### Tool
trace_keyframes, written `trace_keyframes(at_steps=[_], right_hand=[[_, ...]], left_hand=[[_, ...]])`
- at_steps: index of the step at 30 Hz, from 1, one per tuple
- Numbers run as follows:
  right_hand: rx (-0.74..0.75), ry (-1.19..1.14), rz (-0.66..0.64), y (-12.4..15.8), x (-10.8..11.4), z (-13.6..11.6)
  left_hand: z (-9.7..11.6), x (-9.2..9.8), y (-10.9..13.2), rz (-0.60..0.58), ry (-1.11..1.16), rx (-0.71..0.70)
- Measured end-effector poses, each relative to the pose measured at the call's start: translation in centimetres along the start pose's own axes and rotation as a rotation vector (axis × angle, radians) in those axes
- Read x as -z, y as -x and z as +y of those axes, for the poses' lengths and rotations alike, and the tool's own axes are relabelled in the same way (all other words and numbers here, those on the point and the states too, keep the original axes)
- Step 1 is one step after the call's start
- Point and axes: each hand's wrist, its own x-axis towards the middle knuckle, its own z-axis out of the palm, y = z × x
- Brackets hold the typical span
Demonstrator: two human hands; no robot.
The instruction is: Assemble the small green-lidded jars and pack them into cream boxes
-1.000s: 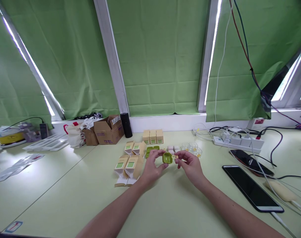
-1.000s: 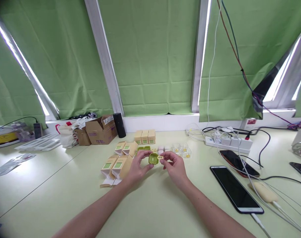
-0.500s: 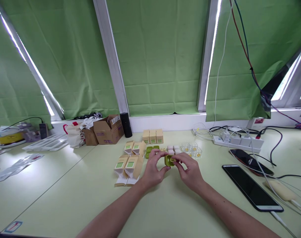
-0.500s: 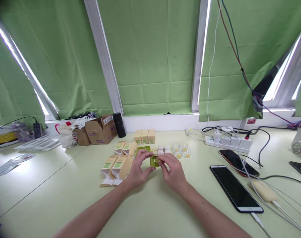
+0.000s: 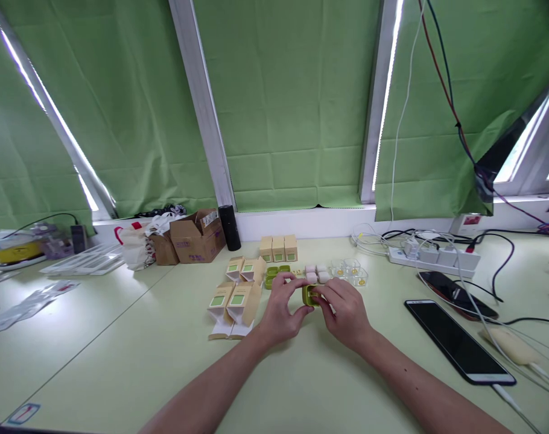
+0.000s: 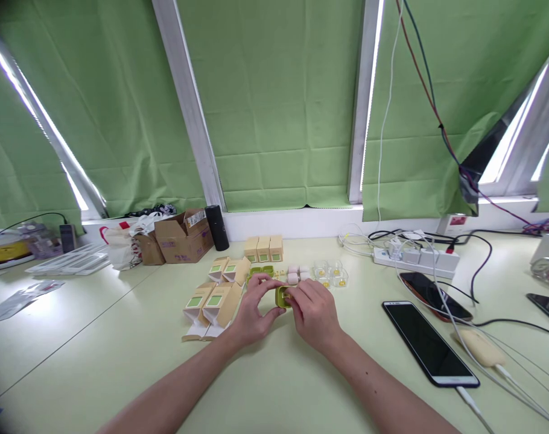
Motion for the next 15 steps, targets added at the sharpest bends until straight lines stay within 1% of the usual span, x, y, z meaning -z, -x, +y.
trace_keyframes(at_steps=[15], right_hand=[[0.054,0.033,0.015,-0.04,-0.10,0.06]], left_hand=[[-0.07,0.01,0.06,-0.016,-0.021,-0.017]])
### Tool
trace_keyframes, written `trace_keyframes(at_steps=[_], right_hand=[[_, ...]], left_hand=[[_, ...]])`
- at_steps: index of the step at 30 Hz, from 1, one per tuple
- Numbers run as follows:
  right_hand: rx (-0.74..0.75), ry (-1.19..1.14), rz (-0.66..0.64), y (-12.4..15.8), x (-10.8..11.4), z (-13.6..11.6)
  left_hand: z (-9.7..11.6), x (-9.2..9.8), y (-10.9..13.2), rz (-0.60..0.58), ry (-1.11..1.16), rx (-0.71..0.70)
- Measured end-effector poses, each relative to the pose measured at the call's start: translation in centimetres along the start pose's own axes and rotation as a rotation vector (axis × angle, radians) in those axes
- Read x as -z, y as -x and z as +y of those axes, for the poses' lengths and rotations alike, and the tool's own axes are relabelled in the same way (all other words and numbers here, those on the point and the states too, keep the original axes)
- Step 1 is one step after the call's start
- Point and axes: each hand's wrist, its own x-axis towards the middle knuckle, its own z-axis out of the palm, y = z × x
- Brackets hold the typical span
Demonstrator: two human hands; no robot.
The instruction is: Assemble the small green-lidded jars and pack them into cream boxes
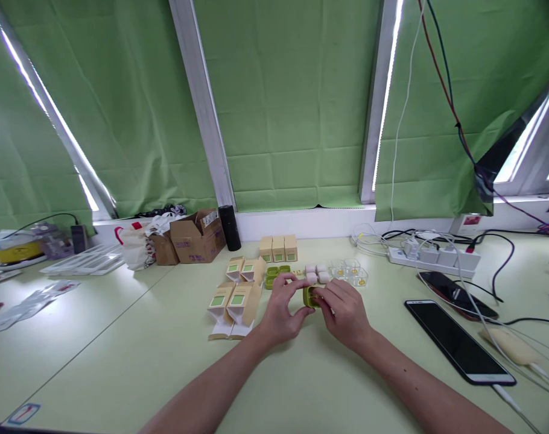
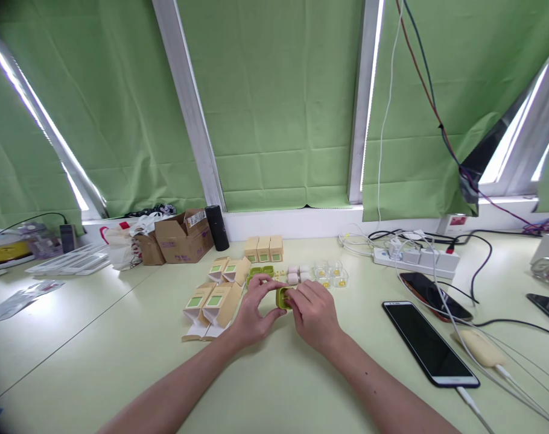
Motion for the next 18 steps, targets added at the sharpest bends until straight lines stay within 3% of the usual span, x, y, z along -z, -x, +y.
trace_keyframes(at_steps=[18], right_hand=[[0.044,-0.136,0.013,0.16,-0.52,0.47]], left_hand=[[-0.49,-0.21,0.22,-0.001,-0.018,-0.078]])
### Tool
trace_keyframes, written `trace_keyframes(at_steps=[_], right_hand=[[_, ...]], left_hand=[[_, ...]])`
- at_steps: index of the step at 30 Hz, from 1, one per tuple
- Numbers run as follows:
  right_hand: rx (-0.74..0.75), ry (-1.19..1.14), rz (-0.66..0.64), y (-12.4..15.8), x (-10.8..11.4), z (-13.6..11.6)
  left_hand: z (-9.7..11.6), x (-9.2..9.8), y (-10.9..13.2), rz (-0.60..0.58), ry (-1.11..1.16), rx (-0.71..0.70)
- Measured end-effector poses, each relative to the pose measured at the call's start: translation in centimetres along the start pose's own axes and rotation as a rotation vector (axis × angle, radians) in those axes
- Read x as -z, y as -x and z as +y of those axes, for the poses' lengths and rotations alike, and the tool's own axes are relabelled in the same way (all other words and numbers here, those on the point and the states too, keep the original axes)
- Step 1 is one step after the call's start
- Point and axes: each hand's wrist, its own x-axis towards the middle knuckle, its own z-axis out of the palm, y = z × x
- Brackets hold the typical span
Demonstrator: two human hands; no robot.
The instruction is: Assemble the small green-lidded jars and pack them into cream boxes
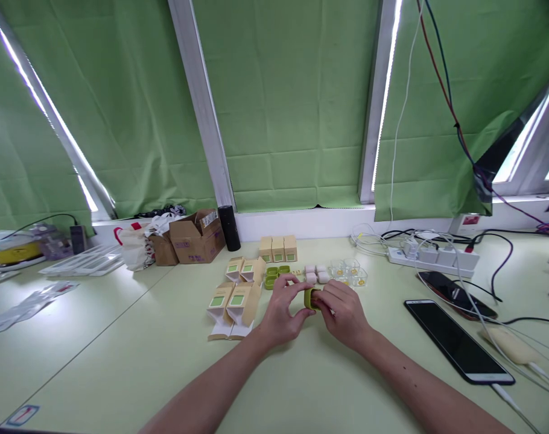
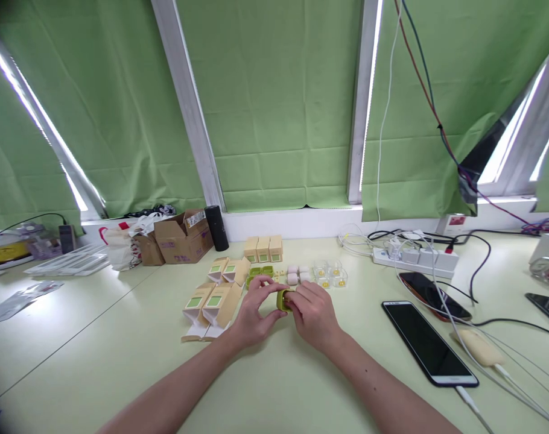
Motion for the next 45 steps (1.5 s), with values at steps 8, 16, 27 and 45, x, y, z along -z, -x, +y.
trace_keyframes(at_steps=[8,16,27,45], right_hand=[[0.015,-0.053,-0.037,-0.3,0.9,0.2],[-0.042,-0.080,-0.025,-0.2,1.5,0.0],[-0.201,-0.236,-0.065,0.5,0.2,0.2],[-0.300,-0.334,0.019,0.8,-0.6,0.2]], left_hand=[[0.1,0.3,-0.3,0.006,-0.001,0.008],[0.0,0.6,-0.5,0.057,-0.018,0.083],[0.9,0.6,-0.7,0.067,-0.015,0.043],[0.4,-0.7,-0.9,0.071,0.150,0.336]])
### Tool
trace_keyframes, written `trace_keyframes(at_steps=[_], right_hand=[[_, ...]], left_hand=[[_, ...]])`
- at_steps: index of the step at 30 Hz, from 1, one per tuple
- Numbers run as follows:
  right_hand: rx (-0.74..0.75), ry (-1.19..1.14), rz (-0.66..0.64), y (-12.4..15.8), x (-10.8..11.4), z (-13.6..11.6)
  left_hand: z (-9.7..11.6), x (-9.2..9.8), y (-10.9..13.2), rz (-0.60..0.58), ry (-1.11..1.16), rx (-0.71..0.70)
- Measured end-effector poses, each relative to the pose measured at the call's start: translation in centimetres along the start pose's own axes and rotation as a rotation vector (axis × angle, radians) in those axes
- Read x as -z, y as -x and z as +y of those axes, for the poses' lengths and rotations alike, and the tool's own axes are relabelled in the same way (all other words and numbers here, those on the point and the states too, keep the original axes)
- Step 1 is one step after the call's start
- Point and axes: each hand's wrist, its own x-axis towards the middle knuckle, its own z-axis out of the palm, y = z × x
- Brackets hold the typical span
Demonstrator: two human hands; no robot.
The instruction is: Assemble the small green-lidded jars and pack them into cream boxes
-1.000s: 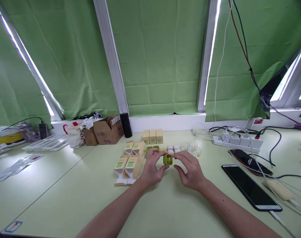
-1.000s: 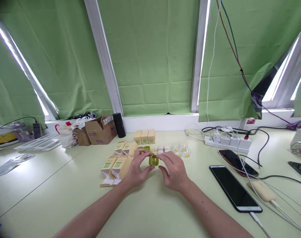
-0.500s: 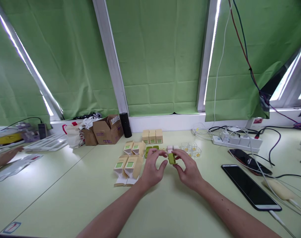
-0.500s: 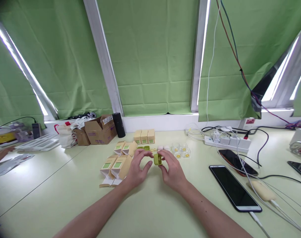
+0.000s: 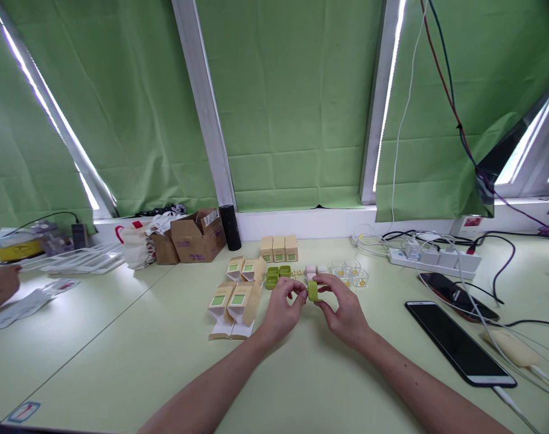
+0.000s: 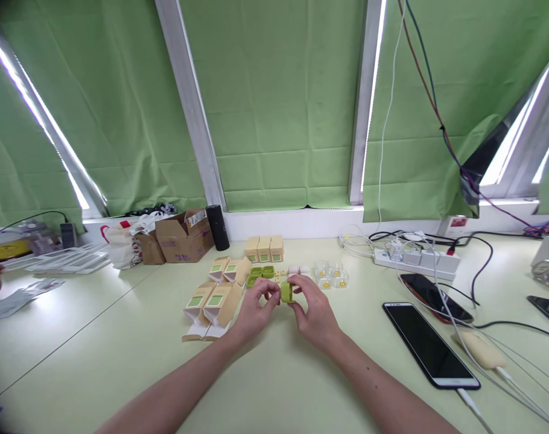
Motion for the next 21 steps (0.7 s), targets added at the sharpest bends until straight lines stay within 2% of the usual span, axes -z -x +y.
trace_keyframes(at_steps=[21], right_hand=[[-0.005,-0.021,0.004,-0.09,-0.14,-0.07]], left_hand=[[0.45,0.39,-0.13,-0.014,0.023,0.039]])
